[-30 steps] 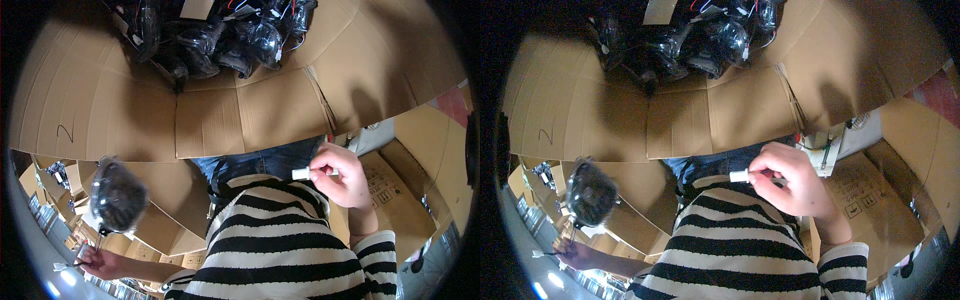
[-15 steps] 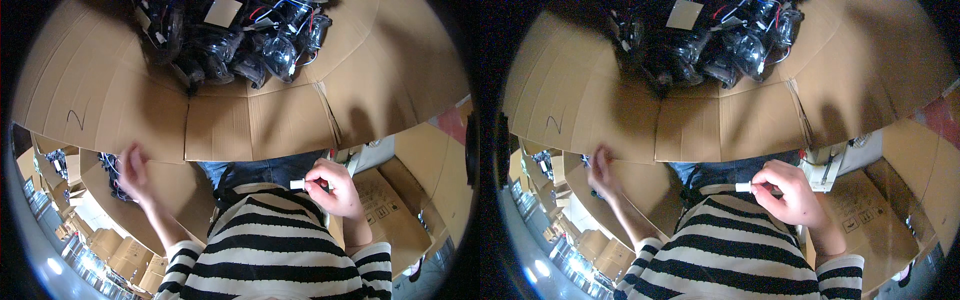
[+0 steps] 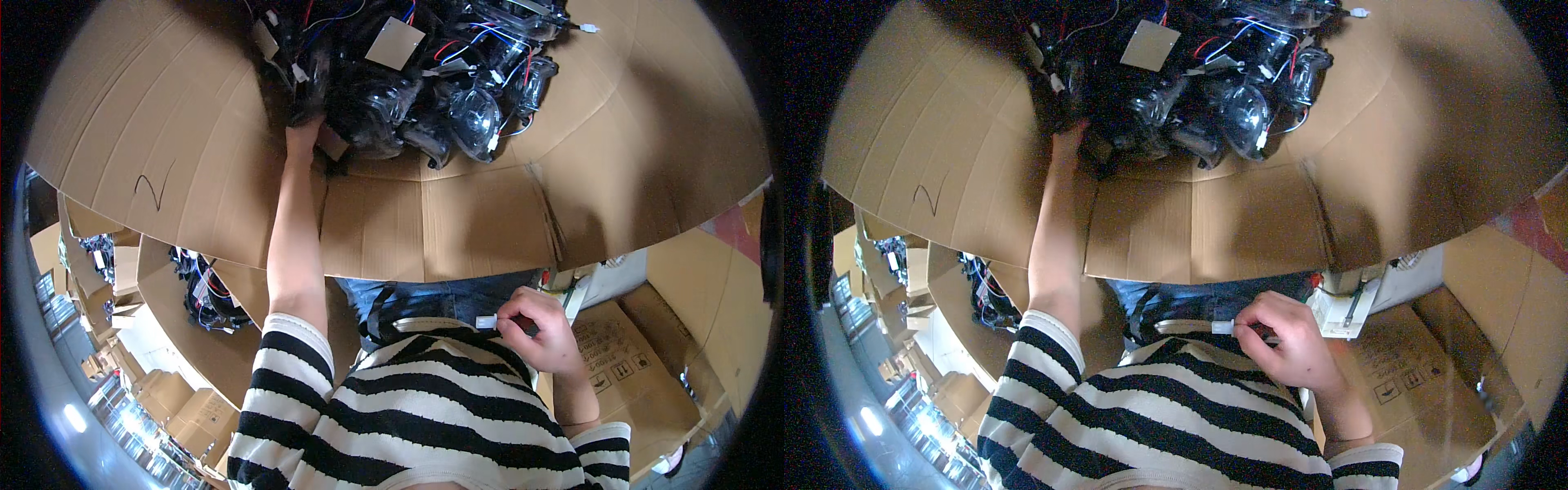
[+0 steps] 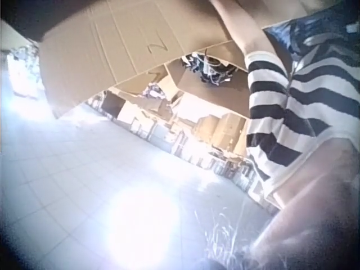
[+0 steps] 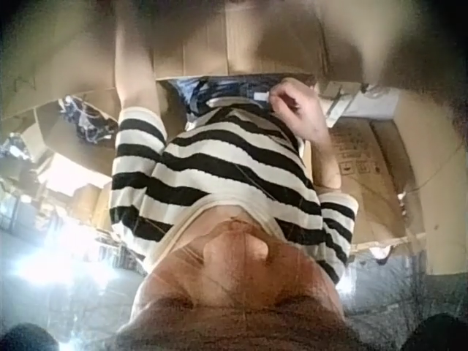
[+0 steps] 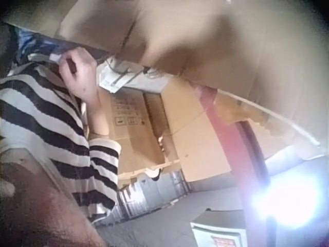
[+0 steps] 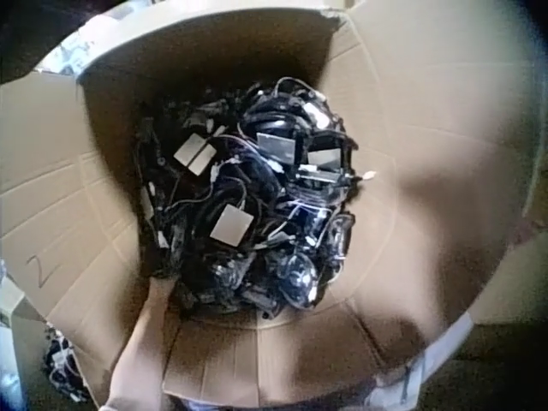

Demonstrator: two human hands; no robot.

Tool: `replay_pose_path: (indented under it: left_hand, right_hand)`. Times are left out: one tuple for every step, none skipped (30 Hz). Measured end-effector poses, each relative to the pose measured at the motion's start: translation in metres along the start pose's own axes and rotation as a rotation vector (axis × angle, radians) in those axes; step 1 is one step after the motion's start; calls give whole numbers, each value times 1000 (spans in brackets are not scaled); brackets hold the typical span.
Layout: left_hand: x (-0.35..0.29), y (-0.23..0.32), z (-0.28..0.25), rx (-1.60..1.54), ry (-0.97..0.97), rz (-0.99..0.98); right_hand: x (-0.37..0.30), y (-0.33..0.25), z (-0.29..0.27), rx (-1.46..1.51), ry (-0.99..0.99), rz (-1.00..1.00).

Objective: The person connects wiring harnesses to connectors and electronic housings by hand, then inspects the assembled components.

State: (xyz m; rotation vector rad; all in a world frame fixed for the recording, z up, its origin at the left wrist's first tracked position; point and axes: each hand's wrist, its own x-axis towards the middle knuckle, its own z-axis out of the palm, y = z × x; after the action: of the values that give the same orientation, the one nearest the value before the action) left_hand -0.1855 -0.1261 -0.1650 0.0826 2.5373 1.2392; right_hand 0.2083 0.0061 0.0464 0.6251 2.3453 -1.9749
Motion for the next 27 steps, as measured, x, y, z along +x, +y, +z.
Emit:
replay_pose_path:
  left_hand:
    - [-11,7,-1,-19,-56,41]
    - [-26,18,-4,-39,-108,83]
    - [-44,22,-8,-39,-108,82]
    - [-64,23,-16,14,-175,53]
    - [-77,22,-24,64,-239,21]
    - [-87,22,-20,41,-259,45]
    - [-106,22,-20,77,-305,166]
    - [-119,17,-20,87,-312,176]
    - [-138,29,-19,10,-308,188]
    - [-156,47,-20,-71,-306,202]
    - [-171,58,-24,-116,-313,224]
    - [-184,67,-27,-159,-316,243]
    - [-198,74,-25,-304,-342,219]
    - [-205,79,-29,-291,-427,259]
    - [-211,85,-31,-289,-490,226]
    - [-217,90,-31,-287,-554,192]
    - [-223,90,-31,-333,-601,191]
    - [-228,95,-32,-335,-610,189]
    - [-232,103,-34,-295,-648,171]
    - [-236,108,-35,-251,-681,153]
    - [-240,106,-34,-229,-697,222]
    - [-243,108,-34,-228,-704,220]
    - [-246,112,-35,-204,-718,296]
    - [-249,114,-35,-181,-732,372]
    - [-248,109,-37,-142,-751,451]
    - [-249,110,-37,-145,-759,449]
    - [-250,112,-37,-150,-784,505]
  right_hand:
    - [1,1,1,-5,3,6]
    - [2,1,1,-10,5,9]
    - [4,1,1,-10,3,9]
    - [6,1,2,-6,-1,4]
    - [7,0,3,-2,-10,0]
    - [9,1,3,-1,-14,8]
    - [11,2,2,-3,-19,8]
    - [12,1,3,-6,-28,1]
    - [13,1,3,-6,-29,6]
    - [13,0,3,-10,-18,-4]
    - [13,-1,4,-11,-9,-17]
    - [13,-1,4,-12,-12,-15]
    - [14,-2,4,-1,-22,-3]
    - [14,-2,4,13,-30,7]
    - [14,-2,5,11,-28,14]
    - [15,-2,5,2,-43,-4]
    - [16,-2,5,-5,-57,-21]
    - [15,-2,4,-6,-51,-14]
    - [15,-2,4,-3,-53,-19]
    - [15,-2,4,3,-58,-28]
    - [14,-2,3,4,-55,-23]
    - [14,-3,3,4,-47,-33]
    - [13,-3,2,2,-39,-42]
    - [13,-4,2,2,-34,-35]
    - [13,-5,2,6,-32,-45]
    - [14,-6,1,11,-31,-57]
    - [14,-8,0,10,-27,-48]
